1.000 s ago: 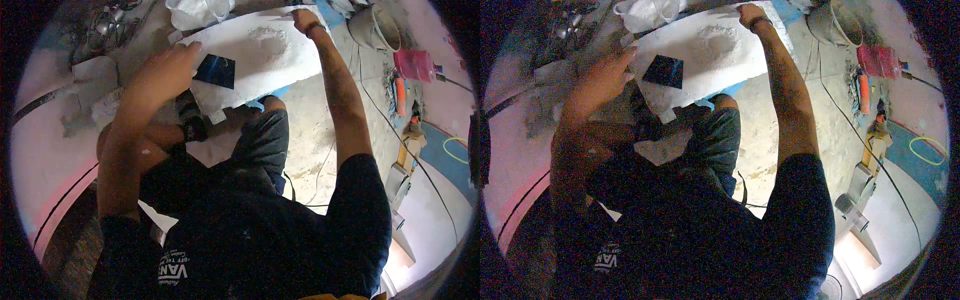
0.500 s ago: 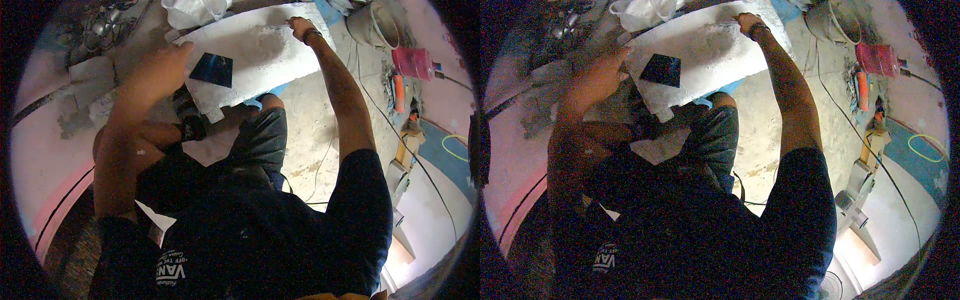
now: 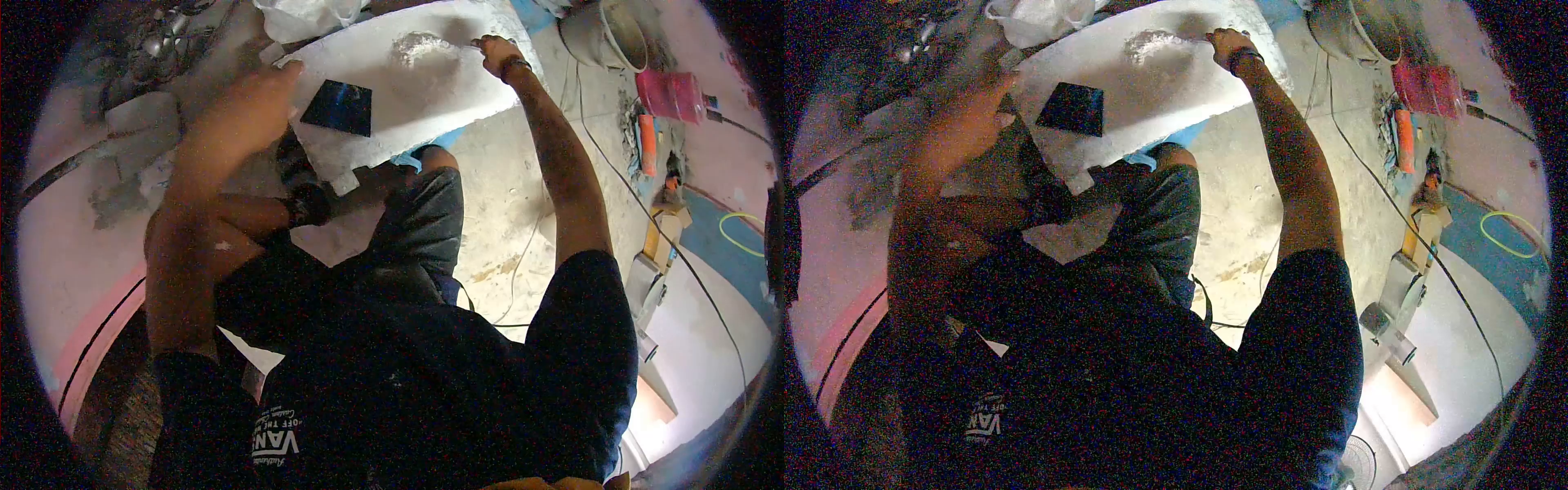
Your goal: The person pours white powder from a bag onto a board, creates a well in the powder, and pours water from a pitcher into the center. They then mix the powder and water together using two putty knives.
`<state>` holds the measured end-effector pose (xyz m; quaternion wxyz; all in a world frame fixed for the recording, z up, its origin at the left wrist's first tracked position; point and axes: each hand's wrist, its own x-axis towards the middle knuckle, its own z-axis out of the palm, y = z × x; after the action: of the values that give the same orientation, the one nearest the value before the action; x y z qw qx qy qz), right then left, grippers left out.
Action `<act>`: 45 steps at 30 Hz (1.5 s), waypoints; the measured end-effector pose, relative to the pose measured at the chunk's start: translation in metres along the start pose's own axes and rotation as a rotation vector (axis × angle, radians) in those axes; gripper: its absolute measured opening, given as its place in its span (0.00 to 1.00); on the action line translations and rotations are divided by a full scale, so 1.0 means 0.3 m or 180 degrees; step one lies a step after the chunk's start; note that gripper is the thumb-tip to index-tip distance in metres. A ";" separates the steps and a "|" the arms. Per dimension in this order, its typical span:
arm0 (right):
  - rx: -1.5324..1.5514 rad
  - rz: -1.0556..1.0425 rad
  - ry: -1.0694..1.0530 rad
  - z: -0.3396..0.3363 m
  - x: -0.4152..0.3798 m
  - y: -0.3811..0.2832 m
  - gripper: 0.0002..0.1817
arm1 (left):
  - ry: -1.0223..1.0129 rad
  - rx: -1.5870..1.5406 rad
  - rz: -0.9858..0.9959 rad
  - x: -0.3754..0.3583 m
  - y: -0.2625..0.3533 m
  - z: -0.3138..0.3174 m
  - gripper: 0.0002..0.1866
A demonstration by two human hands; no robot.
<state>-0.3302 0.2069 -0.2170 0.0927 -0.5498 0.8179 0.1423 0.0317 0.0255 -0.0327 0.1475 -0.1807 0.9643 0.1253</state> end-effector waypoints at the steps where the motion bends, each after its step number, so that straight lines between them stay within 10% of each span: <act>1: -0.0003 0.0005 -0.0004 0.005 -0.016 -0.003 0.24 | 0.0000 -0.0003 0.0006 0.001 -0.001 0.002 0.26; 25: 0.1650 0.2265 0.0111 0.018 -0.221 -0.160 0.19 | -0.0084 0.0081 0.0165 0.027 -0.027 0.015 0.28; 37: 0.1712 0.2191 0.0581 -0.016 -0.242 -0.214 0.17 | 0.0183 0.0033 0.0061 0.001 -0.015 0.020 0.23; 45: 0.1796 0.0401 0.0234 0.068 -0.352 -0.340 0.14 | 0.0304 0.0222 0.0187 0.010 -0.018 0.009 0.23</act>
<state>-0.1959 0.2696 -0.2171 0.2032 -0.4552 0.8605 -0.1054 0.0317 0.0204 -0.0372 0.1037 -0.1528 0.9789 0.0872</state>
